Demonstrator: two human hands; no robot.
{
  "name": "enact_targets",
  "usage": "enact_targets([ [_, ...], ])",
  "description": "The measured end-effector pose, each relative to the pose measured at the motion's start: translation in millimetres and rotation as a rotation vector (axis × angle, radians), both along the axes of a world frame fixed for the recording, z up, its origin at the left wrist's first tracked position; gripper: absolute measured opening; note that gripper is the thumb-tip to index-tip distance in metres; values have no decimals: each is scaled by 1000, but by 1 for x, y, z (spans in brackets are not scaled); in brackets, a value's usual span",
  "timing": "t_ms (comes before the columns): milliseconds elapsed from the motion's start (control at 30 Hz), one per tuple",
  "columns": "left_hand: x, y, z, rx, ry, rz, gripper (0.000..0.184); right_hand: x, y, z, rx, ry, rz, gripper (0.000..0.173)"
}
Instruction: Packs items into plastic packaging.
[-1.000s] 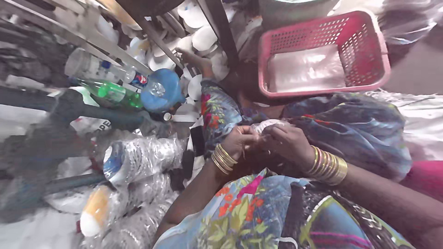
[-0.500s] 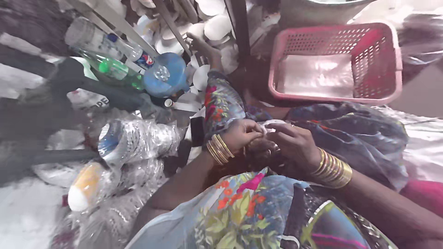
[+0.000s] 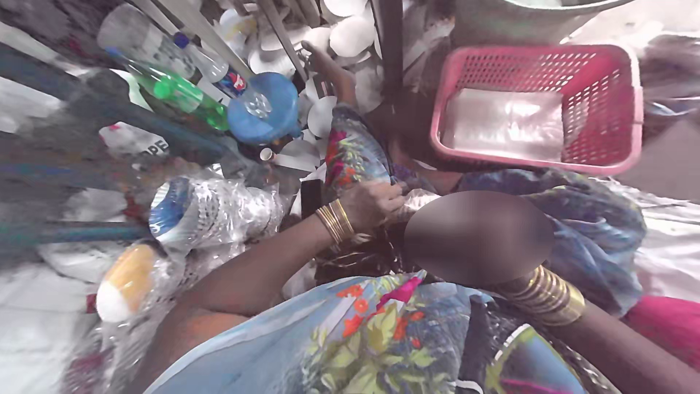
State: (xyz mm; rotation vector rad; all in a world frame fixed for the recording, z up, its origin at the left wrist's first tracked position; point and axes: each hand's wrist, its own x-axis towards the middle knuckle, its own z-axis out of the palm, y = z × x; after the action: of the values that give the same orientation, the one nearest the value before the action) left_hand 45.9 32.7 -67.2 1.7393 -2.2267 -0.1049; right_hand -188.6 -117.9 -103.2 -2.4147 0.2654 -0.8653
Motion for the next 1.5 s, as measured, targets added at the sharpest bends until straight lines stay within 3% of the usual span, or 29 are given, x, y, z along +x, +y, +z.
enact_targets([
  [100,-15,-6,10,374,230,270,19,-1,-3,3,-71,62,57,23],
  [167,-22,-19,27,647,689,513,23,4,-5,11,-187,73,117,21],
  [233,-32,-29,33,628,1213,636,18,11,-4,19,-244,58,196,17],
  [300,-44,-37,38,509,1375,658,13,20,-5,24,-238,25,232,15],
  [433,-50,-40,26,303,1103,560,14,36,-15,25,-9,-27,155,16],
  [633,-40,-41,4,276,1292,466,6,40,-23,13,403,-2,178,15],
  [867,-53,-42,-19,74,1025,472,9,41,-36,10,662,103,244,10],
  [967,-55,-42,-21,47,1081,490,8,41,-46,9,729,102,361,28],
  [1100,-47,-43,-23,65,1149,479,8,43,-46,11,614,100,317,34],
  [1300,-33,-48,-9,-68,1039,405,4,56,-42,16,350,-33,208,29],
  [1400,-34,-50,-3,-67,965,490,6,60,-33,10,242,-123,133,23],
  [1500,-38,-54,6,79,1000,593,8,63,-20,-3,19,-246,-24,11],
])
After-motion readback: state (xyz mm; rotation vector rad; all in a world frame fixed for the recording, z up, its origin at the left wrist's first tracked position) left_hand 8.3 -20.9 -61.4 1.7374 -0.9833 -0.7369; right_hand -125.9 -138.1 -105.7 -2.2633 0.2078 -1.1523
